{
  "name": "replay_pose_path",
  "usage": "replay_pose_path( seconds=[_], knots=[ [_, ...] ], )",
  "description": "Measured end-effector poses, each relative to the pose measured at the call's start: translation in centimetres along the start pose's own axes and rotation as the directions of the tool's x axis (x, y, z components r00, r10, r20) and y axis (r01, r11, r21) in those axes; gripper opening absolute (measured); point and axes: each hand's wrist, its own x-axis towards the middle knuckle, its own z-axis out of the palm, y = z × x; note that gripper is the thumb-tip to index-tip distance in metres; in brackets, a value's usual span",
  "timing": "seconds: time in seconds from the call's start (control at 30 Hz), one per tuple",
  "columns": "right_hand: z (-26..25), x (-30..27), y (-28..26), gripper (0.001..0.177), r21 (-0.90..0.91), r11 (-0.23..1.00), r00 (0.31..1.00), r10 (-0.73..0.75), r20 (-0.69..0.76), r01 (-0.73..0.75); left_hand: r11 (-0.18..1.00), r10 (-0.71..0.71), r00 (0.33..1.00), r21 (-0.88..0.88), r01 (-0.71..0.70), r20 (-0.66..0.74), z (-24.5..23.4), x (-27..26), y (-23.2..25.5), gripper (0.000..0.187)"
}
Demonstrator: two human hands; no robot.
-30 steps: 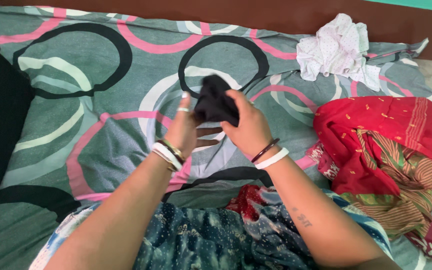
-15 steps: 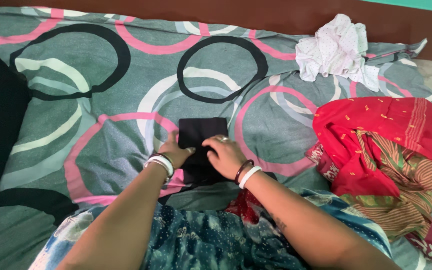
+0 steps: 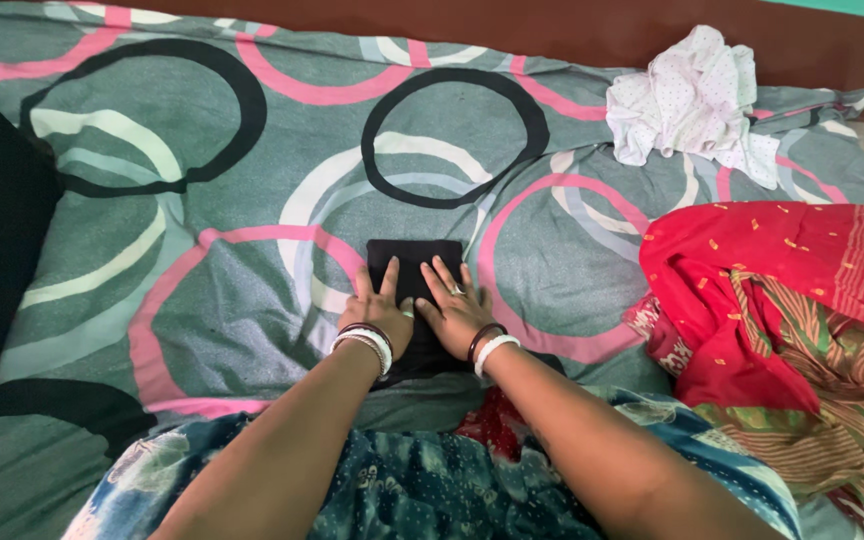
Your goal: The person folds a black garment and a red patterned cloth on a bed, smoothing them out before placing them into an open suitcase. The person handles the items one at a time, ensuring they are neatly arranged before packing.
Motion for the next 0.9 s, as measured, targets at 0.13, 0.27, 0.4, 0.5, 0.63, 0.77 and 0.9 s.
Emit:
replay_pose_path(
  seconds=[0.13, 0.27, 0.4, 0.5, 0.63, 0.77, 0.9],
  knots=[
    [1.9, 0.8, 1.9, 0.071, 0.101, 0.994, 0.997, 0.046, -0.061, -0.040, 0.999, -0.046, 0.999, -0.009, 0.046, 0.010, -1.4, -1.3, 0.5, 0.081],
    [2.9, 1.3, 4.3, 0.072, 0.262, 0.942, 0.931, -0.109, -0.349, 0.209, 0.975, -0.087, 0.995, -0.209, 0.076, -0.043, -1.8, -2.1, -0.5, 0.089],
    [1.0, -0.6, 4.0, 0.060, 0.325, 0.945, 0.960, 0.108, -0.259, -0.018, 0.921, -0.157, 0.986, -0.367, 0.130, -0.046, -1.1, -0.8, -1.5, 0.097],
    [-0.6, -1.4, 3.6, 0.051, 0.307, 0.951, 0.938, 0.064, -0.340, 0.046, 0.915, -0.121, 0.990, -0.394, 0.084, -0.070, -0.8, 0.2, -2.1, 0.099],
    [-0.9, -1.7, 4.1, 0.050, 0.281, 0.957, 0.963, 0.011, -0.269, 0.068, 0.961, -0.069, 0.993, -0.262, 0.091, 0.093, -0.9, -0.4, -2.8, 0.100],
    [-0.6, -2.2, 4.0, 0.064, 0.341, 0.931, 0.987, 0.154, -0.050, -0.128, 0.947, -0.147, 0.958, -0.245, 0.209, 0.247, -1.1, -0.6, -2.8, 0.107],
    [-0.6, -1.0, 3.7, 0.076, 0.496, 0.817, 0.939, 0.345, -0.012, -0.294, 0.952, -0.113, 0.964, -0.251, 0.174, 0.239, 0.3, 1.4, -3.5, 0.113]
  ],
)
